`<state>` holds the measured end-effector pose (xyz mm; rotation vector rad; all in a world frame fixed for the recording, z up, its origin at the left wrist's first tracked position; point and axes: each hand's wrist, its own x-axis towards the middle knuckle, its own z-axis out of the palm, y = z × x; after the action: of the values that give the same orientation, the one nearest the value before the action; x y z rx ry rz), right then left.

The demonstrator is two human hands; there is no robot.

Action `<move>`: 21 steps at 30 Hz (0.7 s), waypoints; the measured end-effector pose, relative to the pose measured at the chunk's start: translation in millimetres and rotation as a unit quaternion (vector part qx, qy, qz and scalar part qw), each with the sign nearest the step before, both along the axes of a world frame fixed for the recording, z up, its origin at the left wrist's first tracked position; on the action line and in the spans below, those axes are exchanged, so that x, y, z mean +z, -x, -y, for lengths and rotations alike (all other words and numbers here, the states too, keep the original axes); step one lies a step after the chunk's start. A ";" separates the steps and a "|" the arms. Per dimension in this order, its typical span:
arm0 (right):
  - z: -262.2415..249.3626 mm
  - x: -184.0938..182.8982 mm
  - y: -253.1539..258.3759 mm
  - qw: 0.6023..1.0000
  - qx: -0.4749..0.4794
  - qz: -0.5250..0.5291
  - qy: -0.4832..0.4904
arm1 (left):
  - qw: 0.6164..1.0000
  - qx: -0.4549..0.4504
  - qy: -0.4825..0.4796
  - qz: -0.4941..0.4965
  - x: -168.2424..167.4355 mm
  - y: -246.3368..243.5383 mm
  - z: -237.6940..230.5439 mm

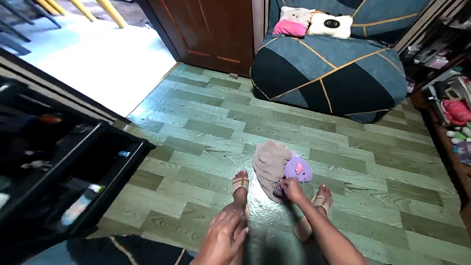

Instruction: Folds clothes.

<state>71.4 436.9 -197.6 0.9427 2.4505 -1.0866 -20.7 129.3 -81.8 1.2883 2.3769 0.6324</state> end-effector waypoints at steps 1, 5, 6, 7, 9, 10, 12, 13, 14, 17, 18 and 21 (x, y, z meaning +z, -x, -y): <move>2.0 28.2 -8.6 0.999 -0.014 -0.050 -0.017 | 1.000 0.001 -0.002 0.001 -3.1 -0.3 -0.1; 31.8 128.3 -52.8 0.951 -0.080 -0.295 0.038 | 0.999 0.013 -0.020 0.042 1.5 -3.5 -1.4; 43.3 147.9 -64.1 0.923 -0.096 -0.363 0.084 | 0.997 0.022 -0.046 0.050 2.5 -6.9 -1.2; 55.5 166.6 -75.3 0.890 -0.109 -0.421 0.136 | 0.995 0.030 -0.082 0.055 1.9 -11.1 -0.8; 81.5 202.5 -98.7 0.825 -0.118 -0.498 0.242 | 0.983 0.036 -0.166 0.070 4.2 -22.8 -0.2; 95.1 220.4 -110.8 0.796 -0.116 -0.519 0.288 | 0.977 0.029 -0.194 0.086 11.1 -30.4 -0.2; 118.4 250.8 -136.8 0.752 -0.096 -0.549 0.352 | 0.966 -0.004 -0.227 0.127 37.5 -49.4 -0.6; 127.5 263.0 -151.4 0.739 -0.079 -0.558 0.370 | 0.956 -0.025 -0.253 0.144 50.2 -60.0 -1.2; 135.5 274.0 -167.5 0.733 -0.062 -0.563 0.375 | 0.946 -0.045 -0.278 0.160 59.7 -70.5 -2.0; 157.7 300.0 -226.6 0.745 -0.054 -0.570 0.343 | 0.902 -0.064 -0.310 0.293 89.2 -101.5 5.6; 164.5 306.5 -247.8 0.749 -0.083 -0.570 0.326 | 0.875 -0.065 -0.317 0.361 98.8 -109.3 9.2; 172.1 307.7 -305.5 0.766 -0.208 -0.557 0.244 | 0.814 -0.080 -0.287 0.499 111.6 -127.2 14.6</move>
<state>376.8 264.8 110.1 0.7534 2.3932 -2.9555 106.5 114.7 29.8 0.9347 1.2198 1.5711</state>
